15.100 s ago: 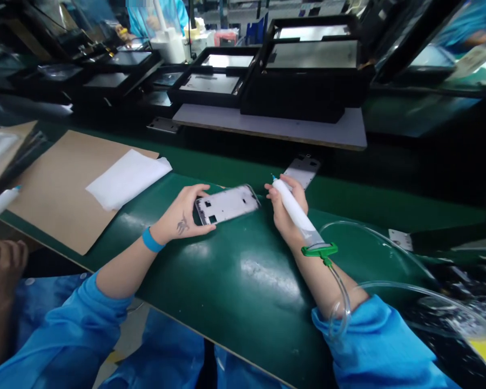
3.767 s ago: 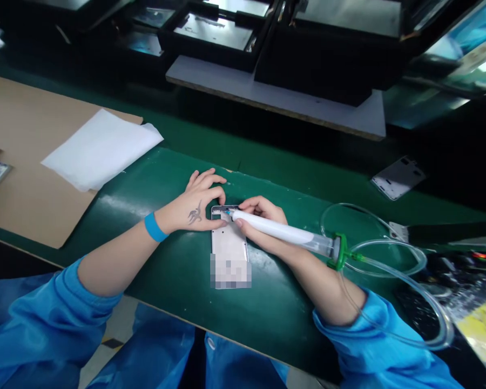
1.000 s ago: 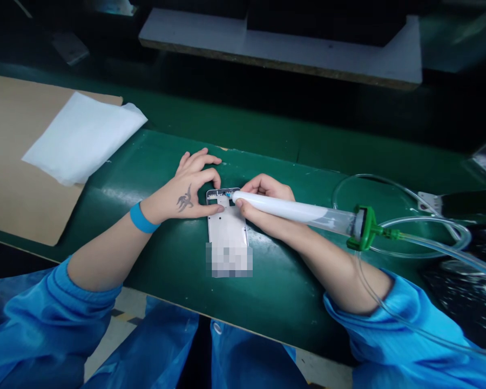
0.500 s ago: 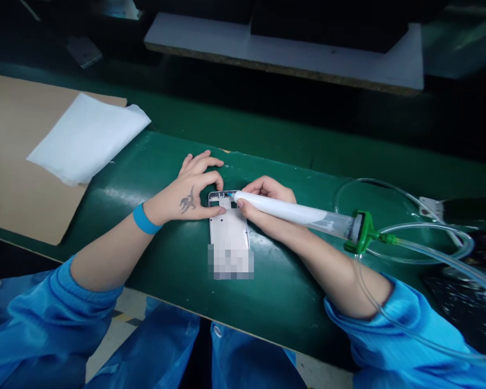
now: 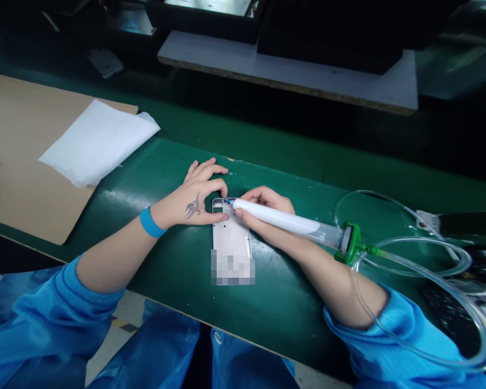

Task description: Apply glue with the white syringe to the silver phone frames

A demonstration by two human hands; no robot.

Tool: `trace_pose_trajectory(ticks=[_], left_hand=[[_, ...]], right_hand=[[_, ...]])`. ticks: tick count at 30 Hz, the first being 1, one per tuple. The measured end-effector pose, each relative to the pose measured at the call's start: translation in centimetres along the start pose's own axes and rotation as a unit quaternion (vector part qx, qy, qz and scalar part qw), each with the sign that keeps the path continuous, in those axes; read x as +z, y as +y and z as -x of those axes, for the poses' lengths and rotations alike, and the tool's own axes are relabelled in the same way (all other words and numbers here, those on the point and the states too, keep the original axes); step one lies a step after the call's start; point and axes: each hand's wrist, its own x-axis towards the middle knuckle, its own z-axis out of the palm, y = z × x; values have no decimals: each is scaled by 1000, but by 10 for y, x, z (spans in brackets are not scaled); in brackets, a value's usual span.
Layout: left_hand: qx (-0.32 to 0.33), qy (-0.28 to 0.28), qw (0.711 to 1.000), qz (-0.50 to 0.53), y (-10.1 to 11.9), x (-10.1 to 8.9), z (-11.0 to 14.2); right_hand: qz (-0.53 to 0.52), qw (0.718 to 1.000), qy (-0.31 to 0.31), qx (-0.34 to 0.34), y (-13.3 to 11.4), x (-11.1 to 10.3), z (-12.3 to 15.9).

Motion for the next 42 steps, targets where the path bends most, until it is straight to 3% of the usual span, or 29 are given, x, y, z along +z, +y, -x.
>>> trace_pose_trajectory(ticks=[16, 19, 22, 25, 28, 30, 32, 34, 36, 39, 42], left_hand=[[-8, -12, 1000, -7, 0, -2, 1], [2, -13, 1000, -16, -1, -2, 1], [9, 38, 999, -16, -6, -4, -2], [-36, 164, 986, -8, -17, -11, -5], [-87, 240, 966, -44, -32, -19, -7], [-94, 245, 963, -69, -39, -23, -8], [-89, 242, 963, -80, -43, -25, -7], [-81, 250, 961, -89, -44, -26, -6], [-85, 262, 956, -99, -42, -28, -4], [-110, 255, 953, -121, -41, -28, -3], [-105, 228, 959, -134, -38, -24, -6]], right_hand=[[-1, 1000, 24, 1, -2, -1, -1], [-70, 997, 32, 16, 3, -3, -1], [-150, 987, 61, 13, 10, -7, -1], [-123, 987, 93, -51, 15, -9, 2], [-49, 988, 27, -141, 15, -3, 9], [13, 979, -70, -191, 12, 5, 12], [68, 971, -116, -198, 11, 11, 8], [115, 978, -71, -161, 14, 7, -7], [156, 982, 19, -109, 21, -9, -30], [170, 976, 103, -88, 37, -53, -60], [149, 954, 248, -77, 52, -92, -66]])
